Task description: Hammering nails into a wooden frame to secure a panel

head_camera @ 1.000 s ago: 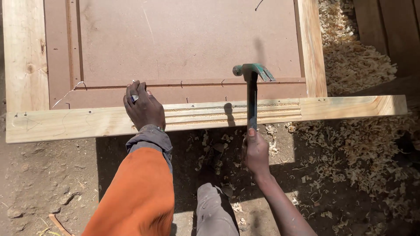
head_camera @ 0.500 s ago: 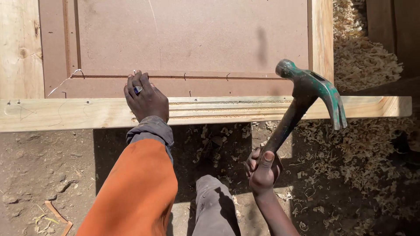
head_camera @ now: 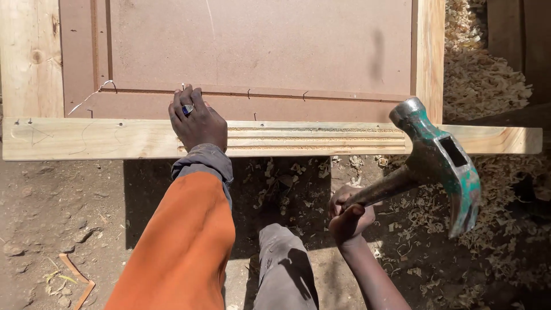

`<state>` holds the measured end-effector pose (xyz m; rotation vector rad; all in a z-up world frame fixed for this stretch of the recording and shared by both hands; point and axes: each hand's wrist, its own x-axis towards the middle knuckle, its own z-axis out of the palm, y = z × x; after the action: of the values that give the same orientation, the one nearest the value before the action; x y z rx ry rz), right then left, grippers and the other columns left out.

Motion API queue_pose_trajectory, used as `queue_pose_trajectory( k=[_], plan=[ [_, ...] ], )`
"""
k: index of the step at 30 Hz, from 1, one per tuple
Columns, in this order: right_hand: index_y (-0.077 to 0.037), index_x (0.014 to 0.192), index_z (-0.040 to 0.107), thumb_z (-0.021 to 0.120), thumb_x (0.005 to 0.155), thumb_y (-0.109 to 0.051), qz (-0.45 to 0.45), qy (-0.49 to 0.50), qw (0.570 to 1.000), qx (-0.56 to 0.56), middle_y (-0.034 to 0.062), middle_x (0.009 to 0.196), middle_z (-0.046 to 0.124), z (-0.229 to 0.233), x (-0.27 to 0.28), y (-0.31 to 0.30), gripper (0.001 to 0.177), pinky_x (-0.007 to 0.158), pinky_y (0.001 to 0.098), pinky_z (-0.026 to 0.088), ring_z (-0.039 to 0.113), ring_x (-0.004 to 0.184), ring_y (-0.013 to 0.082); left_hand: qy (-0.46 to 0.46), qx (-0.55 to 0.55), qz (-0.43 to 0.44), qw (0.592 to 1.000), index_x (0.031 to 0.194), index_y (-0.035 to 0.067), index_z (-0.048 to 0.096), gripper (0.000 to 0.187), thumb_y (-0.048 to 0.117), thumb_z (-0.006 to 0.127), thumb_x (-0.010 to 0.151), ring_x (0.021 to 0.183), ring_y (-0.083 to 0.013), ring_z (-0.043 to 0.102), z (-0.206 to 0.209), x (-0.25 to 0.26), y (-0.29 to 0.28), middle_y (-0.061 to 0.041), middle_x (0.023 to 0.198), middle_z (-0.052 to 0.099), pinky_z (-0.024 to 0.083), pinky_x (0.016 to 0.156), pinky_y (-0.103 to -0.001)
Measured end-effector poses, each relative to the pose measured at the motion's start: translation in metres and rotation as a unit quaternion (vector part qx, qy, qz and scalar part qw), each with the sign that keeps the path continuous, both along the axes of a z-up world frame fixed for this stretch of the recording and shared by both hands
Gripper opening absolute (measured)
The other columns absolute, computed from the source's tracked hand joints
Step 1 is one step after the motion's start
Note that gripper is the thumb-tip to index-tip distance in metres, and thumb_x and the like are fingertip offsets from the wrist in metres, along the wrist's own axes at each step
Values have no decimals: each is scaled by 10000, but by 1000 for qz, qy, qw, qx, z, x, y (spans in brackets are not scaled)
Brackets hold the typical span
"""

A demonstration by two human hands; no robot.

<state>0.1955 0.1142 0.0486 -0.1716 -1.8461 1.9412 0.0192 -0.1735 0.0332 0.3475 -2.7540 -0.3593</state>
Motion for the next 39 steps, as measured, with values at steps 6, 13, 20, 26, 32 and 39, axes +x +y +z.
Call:
queue_pose_trajectory(
  k=[6,13,20,26,32,39],
  plan=[
    [-43,728,564,456,1092,-458,61,-329,927,172,123,491,469,17,-23,8,562,399,361,370,441,407,230,7,-14,14,1000,1291,129,501,282,159,505,1011,1436,-300,350,-15,0,-3,-84,1410,488,237,1200,-476],
    [-58,653,518,434,1090,-530,26,-295,955,27,58,412,374,65,-36,0,648,231,288,324,351,256,156,0,-4,17,1000,1294,142,496,297,172,469,1000,1438,-297,346,-17,-2,1,-75,1422,480,227,1206,-481],
    [-105,648,483,436,1103,-463,34,-332,936,112,38,426,396,8,-56,6,581,294,258,307,365,317,128,6,-7,14,1000,1293,138,498,301,174,484,994,1438,-298,348,-14,-3,2,-77,1427,486,235,1203,-481],
    [-59,697,511,478,1090,-544,5,-387,921,41,61,458,388,57,-56,16,625,238,315,328,367,293,166,12,-14,13,1000,1272,136,510,290,167,496,984,1428,-300,354,-22,-2,-1,-76,1412,483,237,1201,-479],
    [-95,689,502,421,1117,-458,66,-424,897,109,23,483,406,19,-61,21,567,274,231,319,342,326,111,30,-32,7,999,1262,127,531,294,160,522,970,1415,-296,374,-17,1,2,-82,1388,502,260,1188,-476],
    [-108,688,511,403,1106,-567,46,-363,926,94,26,482,426,48,-54,13,630,273,245,359,403,309,131,10,-17,13,1000,1259,120,520,281,161,504,981,1417,-308,359,-15,4,-4,-92,1392,487,250,1189,-482]
  ],
)
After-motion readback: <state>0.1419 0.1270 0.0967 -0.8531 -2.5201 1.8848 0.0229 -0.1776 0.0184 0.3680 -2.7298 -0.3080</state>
